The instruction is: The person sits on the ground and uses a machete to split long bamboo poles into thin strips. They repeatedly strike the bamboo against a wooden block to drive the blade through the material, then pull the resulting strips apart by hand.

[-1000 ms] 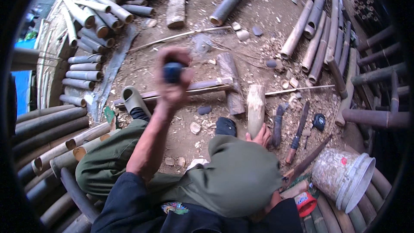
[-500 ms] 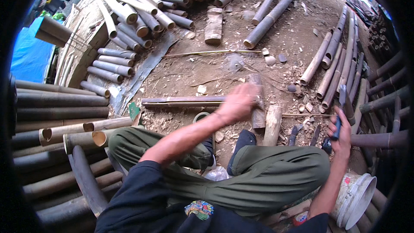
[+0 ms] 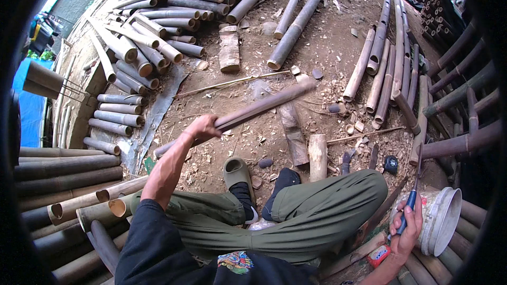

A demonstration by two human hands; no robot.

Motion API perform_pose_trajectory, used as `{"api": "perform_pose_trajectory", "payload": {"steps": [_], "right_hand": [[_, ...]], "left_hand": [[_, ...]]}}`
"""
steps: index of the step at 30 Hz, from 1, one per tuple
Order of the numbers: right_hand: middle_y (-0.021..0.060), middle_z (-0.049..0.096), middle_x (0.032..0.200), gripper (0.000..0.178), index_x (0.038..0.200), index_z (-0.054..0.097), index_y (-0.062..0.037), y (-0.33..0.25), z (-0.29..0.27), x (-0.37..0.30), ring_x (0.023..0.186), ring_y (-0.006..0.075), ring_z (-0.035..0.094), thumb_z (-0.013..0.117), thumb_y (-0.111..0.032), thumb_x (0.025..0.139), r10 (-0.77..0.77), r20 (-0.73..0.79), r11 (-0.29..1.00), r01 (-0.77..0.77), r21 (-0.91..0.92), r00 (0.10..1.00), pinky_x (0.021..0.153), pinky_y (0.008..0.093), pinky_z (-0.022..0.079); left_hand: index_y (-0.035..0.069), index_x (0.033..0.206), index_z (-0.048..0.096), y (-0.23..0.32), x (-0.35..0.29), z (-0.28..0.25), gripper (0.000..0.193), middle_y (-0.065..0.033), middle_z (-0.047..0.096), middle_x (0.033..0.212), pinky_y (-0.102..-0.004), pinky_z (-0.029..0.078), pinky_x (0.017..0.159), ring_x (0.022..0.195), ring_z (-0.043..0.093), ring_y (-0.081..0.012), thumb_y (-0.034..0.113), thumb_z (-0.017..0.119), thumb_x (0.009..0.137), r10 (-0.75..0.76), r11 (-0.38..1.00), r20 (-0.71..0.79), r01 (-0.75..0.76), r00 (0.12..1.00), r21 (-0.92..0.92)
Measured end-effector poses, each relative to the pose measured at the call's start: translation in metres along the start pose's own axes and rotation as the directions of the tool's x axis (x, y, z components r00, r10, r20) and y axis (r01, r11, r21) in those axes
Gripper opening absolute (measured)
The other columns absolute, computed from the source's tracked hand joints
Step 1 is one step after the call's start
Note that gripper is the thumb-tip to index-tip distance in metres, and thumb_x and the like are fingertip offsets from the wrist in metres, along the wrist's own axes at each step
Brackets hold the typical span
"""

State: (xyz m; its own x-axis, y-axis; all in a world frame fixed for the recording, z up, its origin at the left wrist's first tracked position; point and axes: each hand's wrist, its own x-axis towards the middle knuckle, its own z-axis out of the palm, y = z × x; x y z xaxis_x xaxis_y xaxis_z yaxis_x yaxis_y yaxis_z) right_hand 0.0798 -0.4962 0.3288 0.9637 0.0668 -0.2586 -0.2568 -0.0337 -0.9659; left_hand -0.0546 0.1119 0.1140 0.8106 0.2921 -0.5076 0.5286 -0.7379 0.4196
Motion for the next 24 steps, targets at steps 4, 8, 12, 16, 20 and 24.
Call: {"api": "perform_pose_trajectory", "payload": {"steps": [4, 8, 12, 16, 20, 24], "right_hand": [[0.0064, 0.054, 0.102, 0.063, 0.151, 0.028, -0.0082, -0.012, 0.050, -0.020, 0.057, 0.0040, 0.047, 0.055, -0.010, 0.094, -0.112, 0.072, 0.993, 0.114, -0.029, 0.991, 0.038, 0.0176, 0.038], [0.0065, 0.055, 0.098, 0.062, 0.148, 0.033, -0.0042, -0.016, 0.069, -0.042, 0.052, 0.0042, 0.047, 0.059, -0.011, 0.091, -0.017, 0.245, 0.996, 0.038, -0.081, 0.969, 0.037, 0.0177, 0.037], [0.0071, 0.056, 0.097, 0.063, 0.147, 0.035, -0.0030, -0.002, 0.082, -0.064, 0.054, 0.0054, 0.049, 0.061, -0.009, 0.089, 0.060, 0.302, 0.988, -0.014, -0.152, 0.952, 0.043, 0.0202, 0.043], [0.0041, 0.059, 0.096, 0.063, 0.147, 0.037, -0.0037, 0.002, 0.089, -0.073, 0.061, 0.0059, 0.051, 0.063, -0.008, 0.090, 0.191, 0.366, 0.941, -0.064, -0.331, 0.911, 0.051, 0.0198, 0.044], [0.0010, 0.059, 0.087, 0.058, 0.140, 0.043, 0.0032, 0.030, 0.095, -0.083, 0.074, 0.0071, 0.053, 0.066, -0.010, 0.089, 0.203, 0.370, 0.904, -0.028, -0.426, 0.907, 0.068, 0.0221, 0.045], [0.0032, 0.059, 0.086, 0.055, 0.139, 0.045, 0.0032, 0.040, 0.092, -0.096, 0.070, 0.0091, 0.054, 0.065, -0.011, 0.089, 0.132, 0.387, 0.845, 0.100, -0.525, 0.913, 0.065, 0.0249, 0.047]], "left_hand": [[0.002, 0.119, 0.053, 0.099, 0.000, -0.039, 0.061, -0.0109, 0.065, 0.095, -0.0334, 0.056, 0.072, 0.081, 0.066, -0.0212, 0.038, 0.080, 0.077, 0.164, 0.699, 0.022, -0.100, 0.986, -0.709], [0.006, 0.115, 0.044, 0.196, -0.031, 0.015, 0.049, -0.0105, 0.060, 0.088, -0.0368, 0.058, 0.064, 0.077, 0.066, -0.0217, 0.029, 0.075, 0.084, 0.127, -0.045, -0.069, -0.064, 0.990, -0.997], [0.007, 0.113, 0.039, 0.254, -0.096, 0.081, 0.047, -0.0125, 0.058, 0.085, -0.0404, 0.058, 0.053, 0.064, 0.066, -0.0241, 0.028, 0.071, 0.087, -0.031, -0.282, -0.079, -0.085, 0.996, -0.956], [0.010, 0.113, 0.040, 0.270, -0.134, 0.135, 0.046, -0.0088, 0.055, 0.080, -0.0376, 0.056, 0.048, 0.061, 0.065, -0.0231, 0.037, 0.069, 0.090, -0.126, -0.284, 0.016, -0.021, 0.992, -0.959], [0.009, 0.112, 0.050, 0.270, -0.117, 0.188, 0.051, -0.0099, 0.058, 0.079, -0.0366, 0.055, 0.051, 0.062, 0.065, -0.0223, 0.056, 0.054, 0.094, -0.279, -0.300, 0.128, 0.040, 0.952, -0.953], [0.004, 0.103, 0.056, 0.289, -0.120, 0.201, 0.070, -0.0136, 0.062, 0.077, -0.0388, 0.055, 0.056, 0.063, 0.064, -0.0245, 0.071, 0.040, 0.092, -0.255, -0.397, 0.306, 0.189, 0.917, -0.898]]}}
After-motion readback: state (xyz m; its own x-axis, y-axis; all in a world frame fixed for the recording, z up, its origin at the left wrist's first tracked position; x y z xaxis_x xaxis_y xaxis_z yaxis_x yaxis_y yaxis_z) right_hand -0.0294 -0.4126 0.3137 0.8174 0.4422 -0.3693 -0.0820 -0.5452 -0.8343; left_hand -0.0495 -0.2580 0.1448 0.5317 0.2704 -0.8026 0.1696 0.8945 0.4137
